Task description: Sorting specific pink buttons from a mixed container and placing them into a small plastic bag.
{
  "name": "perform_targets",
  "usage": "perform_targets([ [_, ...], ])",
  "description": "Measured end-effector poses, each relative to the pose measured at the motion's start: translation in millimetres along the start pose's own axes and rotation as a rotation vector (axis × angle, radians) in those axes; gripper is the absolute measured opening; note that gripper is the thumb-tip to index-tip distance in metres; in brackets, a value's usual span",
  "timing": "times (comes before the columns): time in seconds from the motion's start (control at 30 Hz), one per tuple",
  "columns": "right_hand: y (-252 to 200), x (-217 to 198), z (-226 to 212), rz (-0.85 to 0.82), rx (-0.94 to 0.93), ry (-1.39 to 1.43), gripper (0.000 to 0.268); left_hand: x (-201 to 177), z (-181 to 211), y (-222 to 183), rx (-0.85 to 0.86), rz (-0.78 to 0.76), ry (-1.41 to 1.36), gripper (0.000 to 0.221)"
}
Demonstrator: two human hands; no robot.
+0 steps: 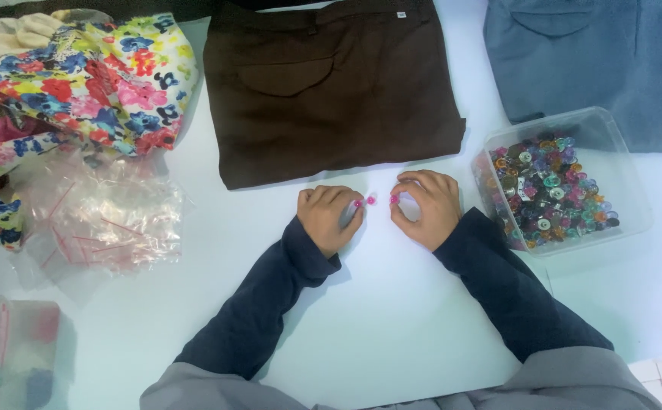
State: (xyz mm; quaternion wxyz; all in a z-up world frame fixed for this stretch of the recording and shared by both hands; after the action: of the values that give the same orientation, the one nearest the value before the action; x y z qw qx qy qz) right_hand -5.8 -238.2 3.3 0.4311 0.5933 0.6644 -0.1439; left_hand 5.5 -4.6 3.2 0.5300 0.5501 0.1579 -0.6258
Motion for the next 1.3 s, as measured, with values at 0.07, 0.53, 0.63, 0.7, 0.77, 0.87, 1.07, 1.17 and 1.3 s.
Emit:
perform_targets([
  [0.07, 1, -1, -2, -0.007, 0.009, 0.002, 0.016, 2, -2, 0, -0.015, 0.003, 0.003, 0.013],
  [0.53, -1, -2, -4, 0.013, -0.002, -0.003, 0.023, 2, -3, -1, 0.004, 0.011, 0.006, 0.020],
  [0.63, -6, -4, -9, 0.051, -0.008, 0.002, 0.033, -3, 0, -1, -0.004, 0.021, 0.013, 0.027],
  [0.7, -10, -7, -17, 0.113, -0.074, -0.024, 0.037, -1, 1, 0, 0.007, 0.034, 0.007, 0.030],
  [0.77, -16, -9, -27, 0.142, -0.143, -0.048, 0.037, -5, 4, 0, 0.036, 0.092, -0.012, 0.030],
  [0.87, -28, -10, -40, 0.228, -0.274, -0.080, 0.034, -14, 17, -1, 0.121, 0.262, -0.058, 0.026],
  [1.07, -27, -68, -44, 0.562, -0.509, -0.355, 0.016, -28, 72, 3, 0.290, 0.475, -0.226, 0.025],
  [1.17, -19, -125, -21, 0.723, -0.470, -0.501, 0.014, -42, 115, 25, 0.307, 0.403, -0.303, 0.024],
  [1.3, -38, -179, 31, 0.421, 0.061, -0.362, 0.032, -38, 167, 62, 0.280, 0.167, -0.351, 0.031],
])
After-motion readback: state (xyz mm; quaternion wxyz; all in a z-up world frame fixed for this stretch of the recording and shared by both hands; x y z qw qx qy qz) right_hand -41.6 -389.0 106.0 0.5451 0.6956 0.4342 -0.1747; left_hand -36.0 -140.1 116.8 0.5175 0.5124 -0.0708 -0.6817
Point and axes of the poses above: each hand's wrist, its own y-axis towards the middle knuckle, its own x-axis out of the palm, z = x × y, the point moved 1 cm from there along y, towards the middle knuckle, and after that the axes turned 11 degrees about y, right-handed, at the moved point
